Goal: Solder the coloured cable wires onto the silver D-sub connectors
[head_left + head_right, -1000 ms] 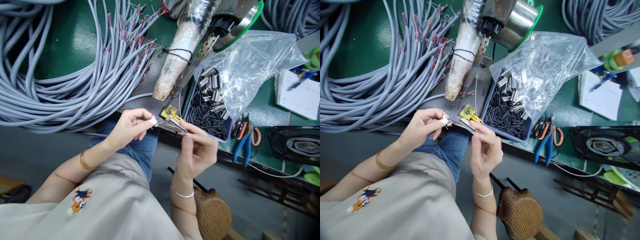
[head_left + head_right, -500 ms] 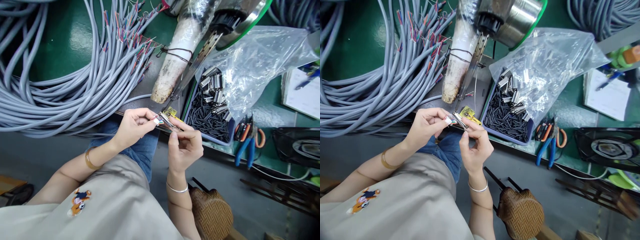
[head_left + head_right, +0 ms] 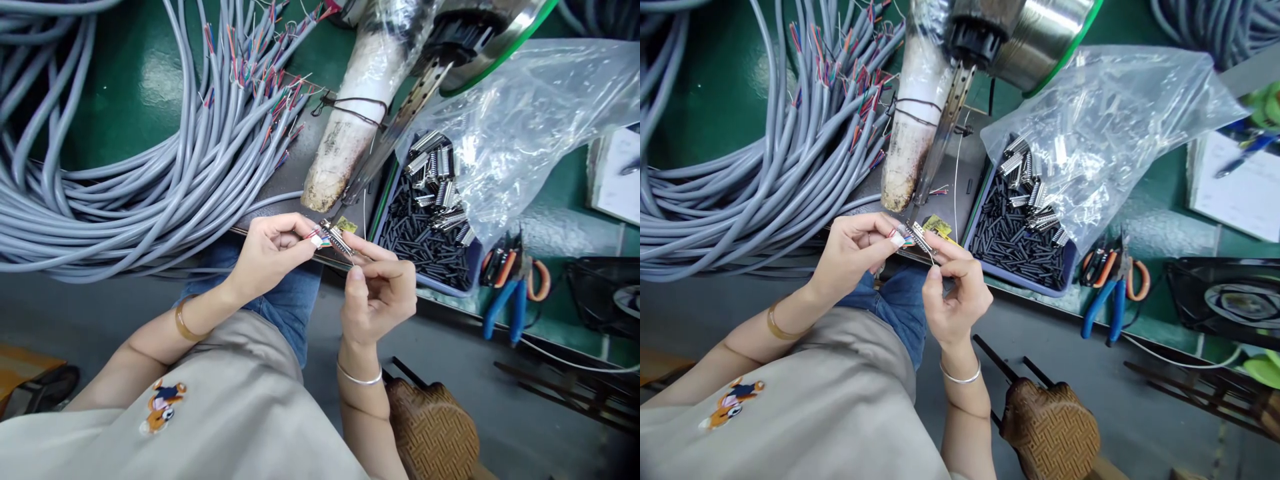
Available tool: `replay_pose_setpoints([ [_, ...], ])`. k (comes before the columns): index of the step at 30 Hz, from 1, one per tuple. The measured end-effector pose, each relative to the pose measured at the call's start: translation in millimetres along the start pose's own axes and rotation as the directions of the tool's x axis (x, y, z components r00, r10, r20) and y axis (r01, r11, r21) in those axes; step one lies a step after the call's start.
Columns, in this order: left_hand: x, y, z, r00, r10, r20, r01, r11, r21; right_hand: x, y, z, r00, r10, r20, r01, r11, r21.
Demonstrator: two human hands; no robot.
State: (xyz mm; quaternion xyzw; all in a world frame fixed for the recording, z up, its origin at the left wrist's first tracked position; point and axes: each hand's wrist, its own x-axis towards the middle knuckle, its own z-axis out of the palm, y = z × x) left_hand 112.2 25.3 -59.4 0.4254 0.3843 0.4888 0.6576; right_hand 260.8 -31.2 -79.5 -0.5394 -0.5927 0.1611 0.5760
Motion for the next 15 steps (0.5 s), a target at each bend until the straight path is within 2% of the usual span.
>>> replay_pose_setpoints([
  [9,2.0,-0.1,-0.3,1.0,0.021,-0.007,-0.02,1.0,0.022,5.2,0.0,1.5,1.0,0.001,0.011,-0.001,1.0,-0.016],
  [15,3.8,-2.0,-1.0,0.998,0.065,0.008,-0.065,0.998,0.02,5.5,3.1,3.7,0.998,-0.063,0.008,0.063,0.998,-0.011],
])
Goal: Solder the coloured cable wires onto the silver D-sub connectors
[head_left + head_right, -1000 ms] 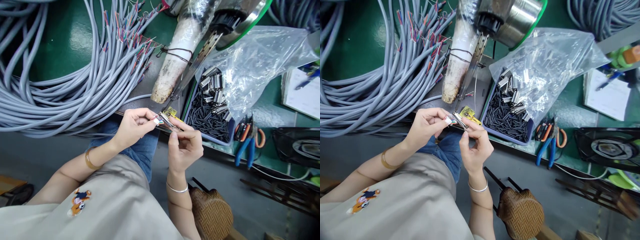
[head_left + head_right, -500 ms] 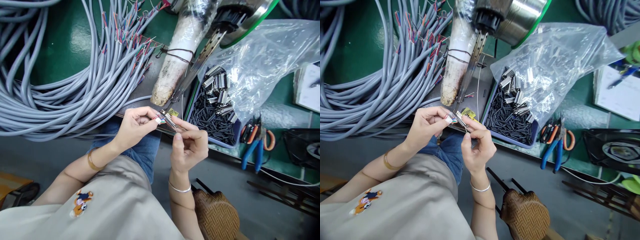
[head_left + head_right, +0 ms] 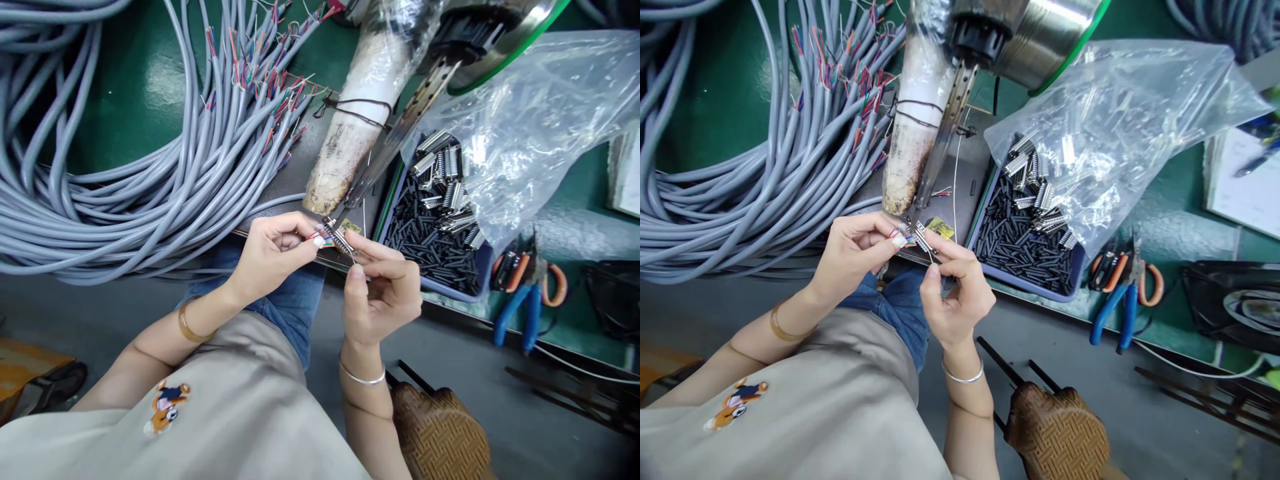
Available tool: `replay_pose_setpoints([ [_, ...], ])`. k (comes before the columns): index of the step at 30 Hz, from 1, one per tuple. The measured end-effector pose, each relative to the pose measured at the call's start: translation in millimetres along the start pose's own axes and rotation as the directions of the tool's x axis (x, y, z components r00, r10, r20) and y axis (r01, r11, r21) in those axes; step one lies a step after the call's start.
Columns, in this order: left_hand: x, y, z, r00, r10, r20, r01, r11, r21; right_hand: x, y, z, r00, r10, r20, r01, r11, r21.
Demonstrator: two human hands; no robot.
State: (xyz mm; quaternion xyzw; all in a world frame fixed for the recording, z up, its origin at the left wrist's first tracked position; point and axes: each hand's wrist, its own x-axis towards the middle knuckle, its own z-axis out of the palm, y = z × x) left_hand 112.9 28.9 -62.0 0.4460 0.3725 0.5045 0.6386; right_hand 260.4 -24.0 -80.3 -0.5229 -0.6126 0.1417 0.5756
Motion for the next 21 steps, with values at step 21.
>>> replay_pose_setpoints([
  [21,-2.4,-1.3,-2.0,1.0,-0.002,-0.006,0.002,0.999,-0.04,0.2,-0.3,0.3,1.0,0.007,-0.002,-0.007,1.0,0.013],
])
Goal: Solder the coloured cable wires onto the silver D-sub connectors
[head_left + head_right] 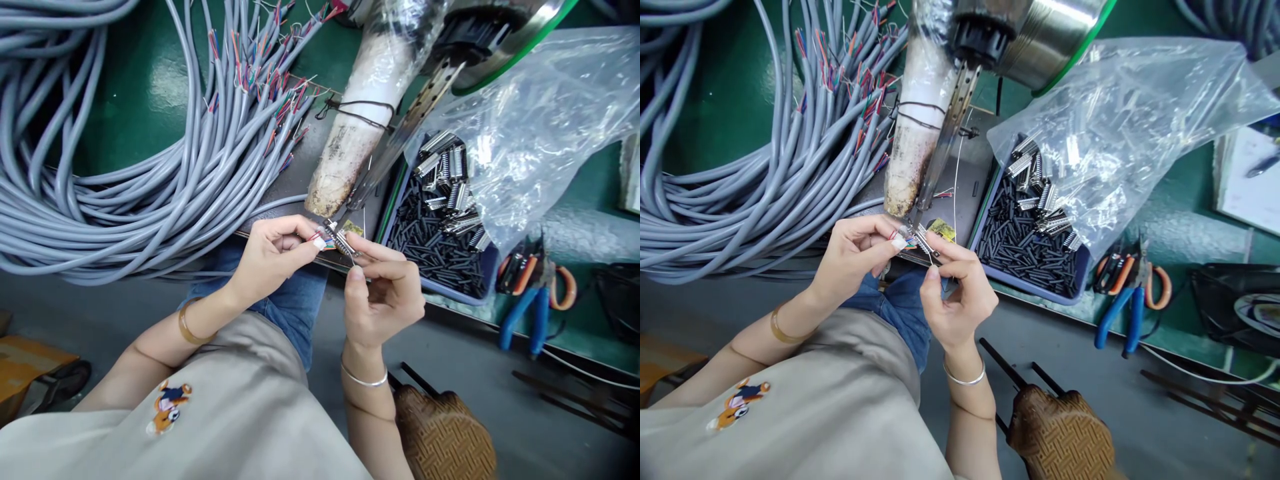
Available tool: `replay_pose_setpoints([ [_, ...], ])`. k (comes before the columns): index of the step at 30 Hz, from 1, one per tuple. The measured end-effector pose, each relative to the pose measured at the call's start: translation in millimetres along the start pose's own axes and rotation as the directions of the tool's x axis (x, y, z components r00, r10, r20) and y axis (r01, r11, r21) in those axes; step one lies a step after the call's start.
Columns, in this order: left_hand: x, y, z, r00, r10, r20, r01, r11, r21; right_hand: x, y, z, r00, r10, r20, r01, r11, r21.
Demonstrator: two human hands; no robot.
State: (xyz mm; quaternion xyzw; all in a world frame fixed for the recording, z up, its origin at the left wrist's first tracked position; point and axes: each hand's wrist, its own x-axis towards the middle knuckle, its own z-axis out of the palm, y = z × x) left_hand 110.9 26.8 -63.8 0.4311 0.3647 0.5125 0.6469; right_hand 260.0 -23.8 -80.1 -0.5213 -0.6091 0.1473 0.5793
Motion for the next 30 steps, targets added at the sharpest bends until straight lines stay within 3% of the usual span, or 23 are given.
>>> replay_pose_setpoints([
  [22,1.6,2.4,2.8,0.999,0.04,0.022,-0.04,0.999,-0.013,6.0,-2.5,-0.8,0.998,-0.068,0.016,0.068,0.995,-0.066],
  [30,0.8,2.2,0.9,0.998,-0.057,0.0,0.057,0.998,0.04,3.5,0.0,-1.5,0.997,-0.072,0.033,0.075,0.992,-0.097],
])
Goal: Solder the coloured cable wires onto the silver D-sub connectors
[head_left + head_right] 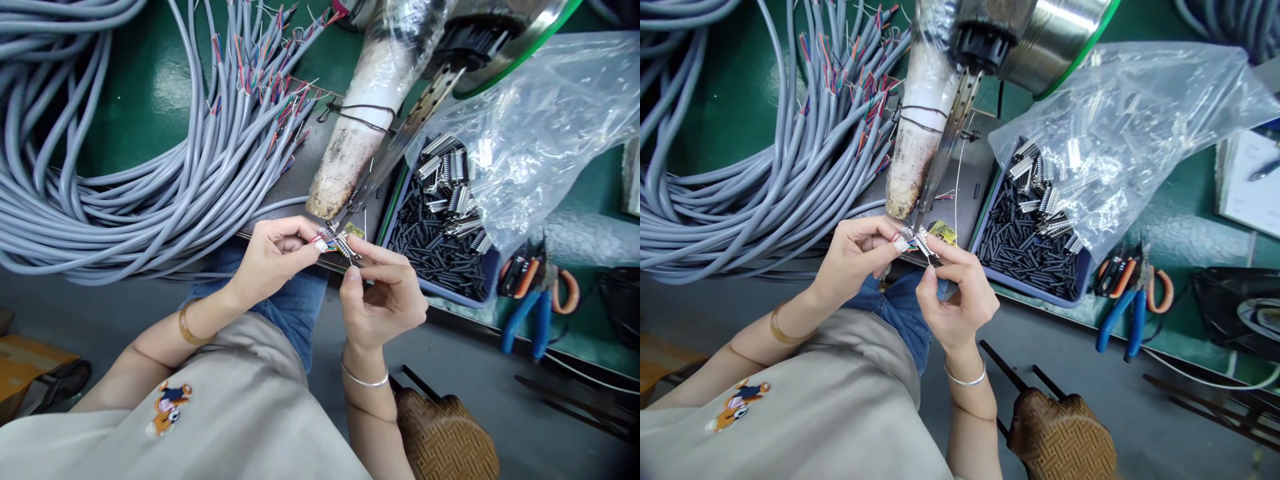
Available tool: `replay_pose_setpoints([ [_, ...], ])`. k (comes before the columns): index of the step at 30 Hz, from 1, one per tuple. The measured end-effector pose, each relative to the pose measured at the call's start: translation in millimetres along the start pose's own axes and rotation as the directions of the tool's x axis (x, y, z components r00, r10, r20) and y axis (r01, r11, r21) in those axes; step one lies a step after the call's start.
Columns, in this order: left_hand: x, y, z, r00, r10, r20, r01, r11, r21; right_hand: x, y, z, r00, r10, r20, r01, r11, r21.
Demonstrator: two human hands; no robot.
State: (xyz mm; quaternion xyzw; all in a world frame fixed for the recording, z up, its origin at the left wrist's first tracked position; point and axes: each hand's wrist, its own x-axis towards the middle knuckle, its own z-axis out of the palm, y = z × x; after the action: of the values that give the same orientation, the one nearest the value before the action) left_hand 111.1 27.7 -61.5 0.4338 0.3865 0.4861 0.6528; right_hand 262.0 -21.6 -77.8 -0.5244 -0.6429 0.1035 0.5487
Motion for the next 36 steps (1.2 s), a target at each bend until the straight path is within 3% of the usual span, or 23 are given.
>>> replay_pose_setpoints([
  [16,0,4,2.9,0.994,0.107,-0.012,-0.106,0.993,0.06,8,-4,2,1.0,0.028,-0.008,-0.028,0.999,0.019],
  [30,0,4,1.1,1.0,0.012,0.003,-0.012,0.999,0.038,0,-1,2,1.0,-0.009,-0.001,0.009,1.0,-0.012],
  [36,-3,1,1.2,1.0,-0.005,0.013,0.005,1.0,0.016,-3,2,4,0.988,-0.137,-0.064,0.13,0.985,-0.113],
])
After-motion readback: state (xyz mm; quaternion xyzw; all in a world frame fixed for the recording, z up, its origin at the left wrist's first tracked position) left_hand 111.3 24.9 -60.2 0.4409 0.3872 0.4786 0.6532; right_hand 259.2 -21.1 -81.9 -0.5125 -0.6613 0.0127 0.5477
